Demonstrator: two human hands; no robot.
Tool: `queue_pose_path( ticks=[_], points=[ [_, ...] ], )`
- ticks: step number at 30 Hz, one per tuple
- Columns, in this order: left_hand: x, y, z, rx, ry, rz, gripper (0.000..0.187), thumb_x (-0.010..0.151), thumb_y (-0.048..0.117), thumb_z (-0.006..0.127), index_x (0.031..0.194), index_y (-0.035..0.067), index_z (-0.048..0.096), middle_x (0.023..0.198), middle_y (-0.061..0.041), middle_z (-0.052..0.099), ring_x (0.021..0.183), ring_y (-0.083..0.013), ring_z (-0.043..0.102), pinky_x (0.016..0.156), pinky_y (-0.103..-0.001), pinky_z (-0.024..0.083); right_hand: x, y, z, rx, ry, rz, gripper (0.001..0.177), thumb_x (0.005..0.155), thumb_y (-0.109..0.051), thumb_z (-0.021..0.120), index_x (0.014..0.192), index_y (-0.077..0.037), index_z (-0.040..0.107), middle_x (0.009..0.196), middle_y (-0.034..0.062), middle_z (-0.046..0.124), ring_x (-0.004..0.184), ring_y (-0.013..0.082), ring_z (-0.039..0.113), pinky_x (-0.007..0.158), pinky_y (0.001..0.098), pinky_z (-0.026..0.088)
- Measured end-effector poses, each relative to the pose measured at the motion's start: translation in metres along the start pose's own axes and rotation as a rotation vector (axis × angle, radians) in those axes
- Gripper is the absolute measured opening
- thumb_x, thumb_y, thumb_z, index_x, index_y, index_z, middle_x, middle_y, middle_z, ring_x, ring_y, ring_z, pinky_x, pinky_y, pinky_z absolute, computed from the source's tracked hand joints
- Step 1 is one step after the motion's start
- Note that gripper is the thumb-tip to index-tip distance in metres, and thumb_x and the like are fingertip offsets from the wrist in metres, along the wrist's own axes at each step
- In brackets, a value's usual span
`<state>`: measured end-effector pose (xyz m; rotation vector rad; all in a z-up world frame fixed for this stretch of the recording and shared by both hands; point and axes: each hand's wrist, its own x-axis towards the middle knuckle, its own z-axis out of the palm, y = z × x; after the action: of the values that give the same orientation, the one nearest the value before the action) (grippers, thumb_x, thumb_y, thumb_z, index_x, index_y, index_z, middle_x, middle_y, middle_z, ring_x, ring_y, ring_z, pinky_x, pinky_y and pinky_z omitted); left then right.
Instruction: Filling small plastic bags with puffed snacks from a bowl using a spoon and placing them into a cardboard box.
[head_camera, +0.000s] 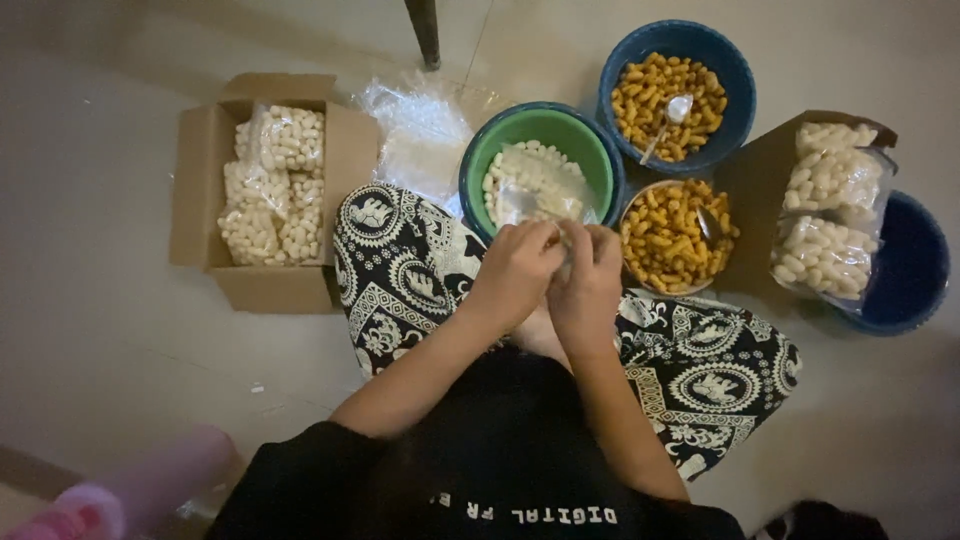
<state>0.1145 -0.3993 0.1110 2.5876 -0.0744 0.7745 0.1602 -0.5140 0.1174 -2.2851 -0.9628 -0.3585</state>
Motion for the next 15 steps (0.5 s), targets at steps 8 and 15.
queue_pose_path(
  ticks=[8, 15],
  points=[
    [-0.004, -0.014, 0.005, 0.136, 0.194, -0.199, 0.021, 0.087, 0.001, 0.063, 0.107, 0.007, 0.064, 0.099, -0.011, 0.055, 0.091, -0.0307, 0.061, 0.071, -0.040, 0.050, -0.014, 0.040, 0.022, -0.026, 0.288, 0.076, 0.029, 0.084, 0.003, 0.069, 0.107, -0.014, 0.065, 0.091, 0.0010, 0.051, 0.084, 0.0243, 0.063, 0.075, 0.0322, 0.054],
    [0.003, -0.016, -0.022, -0.319, -0.101, -0.650, 0.023, 0.092, -0.010, 0.050, 0.108, 0.005, 0.055, 0.100, -0.015, 0.056, 0.092, -0.0339, 0.064, 0.076, -0.045, 0.058, -0.011, 0.034, 0.020, 0.135, 0.176, 0.064, 0.025, 0.088, 0.011, 0.067, 0.095, -0.013, 0.067, 0.081, 0.0011, 0.062, 0.074, 0.0232, 0.066, 0.074, 0.0302, 0.054]
  ],
)
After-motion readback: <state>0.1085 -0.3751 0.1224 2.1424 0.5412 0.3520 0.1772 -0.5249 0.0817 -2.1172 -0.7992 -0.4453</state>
